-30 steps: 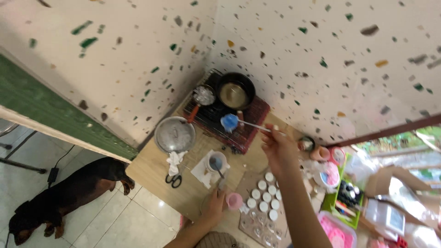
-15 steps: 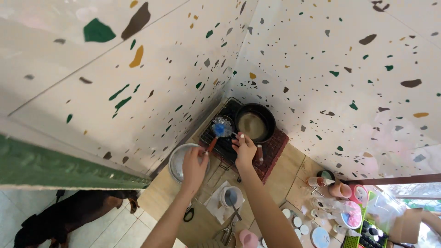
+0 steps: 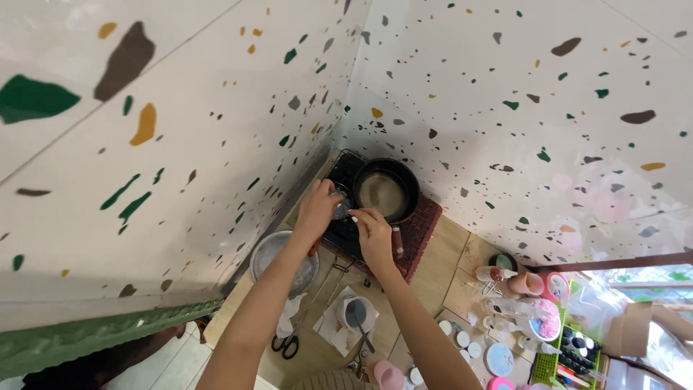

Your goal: The recorder prepares molds and melts wax to create handmade candles.

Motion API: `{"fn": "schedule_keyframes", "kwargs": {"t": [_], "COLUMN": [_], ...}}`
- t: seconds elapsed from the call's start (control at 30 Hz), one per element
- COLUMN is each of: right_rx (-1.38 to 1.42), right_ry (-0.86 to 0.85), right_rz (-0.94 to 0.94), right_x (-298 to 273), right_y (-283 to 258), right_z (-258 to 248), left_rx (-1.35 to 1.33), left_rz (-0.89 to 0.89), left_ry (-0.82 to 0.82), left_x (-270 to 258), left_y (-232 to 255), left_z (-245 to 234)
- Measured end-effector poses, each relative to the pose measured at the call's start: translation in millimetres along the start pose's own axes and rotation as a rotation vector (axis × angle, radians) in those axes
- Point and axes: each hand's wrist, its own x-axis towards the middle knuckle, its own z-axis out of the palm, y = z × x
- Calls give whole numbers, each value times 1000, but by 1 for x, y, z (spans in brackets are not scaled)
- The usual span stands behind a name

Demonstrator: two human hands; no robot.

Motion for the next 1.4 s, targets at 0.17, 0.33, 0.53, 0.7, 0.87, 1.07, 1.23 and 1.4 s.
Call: {"fn": "schedule_keyframes", "kwargs": {"t": [0.17,0.33,0.53,0.7,0.87,1.07,1.23,1.4], "right_rx": [187,566,841,-318,-332,-320,-319,-378], "right_ry": [94,225,545,240,42,264,120,-14], "right_rz": [-68,402,304,423,509,402,405,451], "right_x": [-4,-12,-33,-40,-51,-53,-53,-52], "right_y": [7,44,143,101,100,78,75,88], "right_z": [-24,-62,-105,-93,-56,-65,-67,-43], "left_rx": [45,-32,-252,-224,-61,109,119,87], "left_rz": [-2,-35,-195,-272,-103,-95,-40,-96], "left_ry": [-55,-88,34,29,134,13,-6,-73], "left_x": [9,14,7,-15,-26,-14,7,6], "left_y": [-9,-17,-24,-37,-28,-15,-9,-17], "left_z": [-2,-4,-2,15,4,1,12,-10]}}
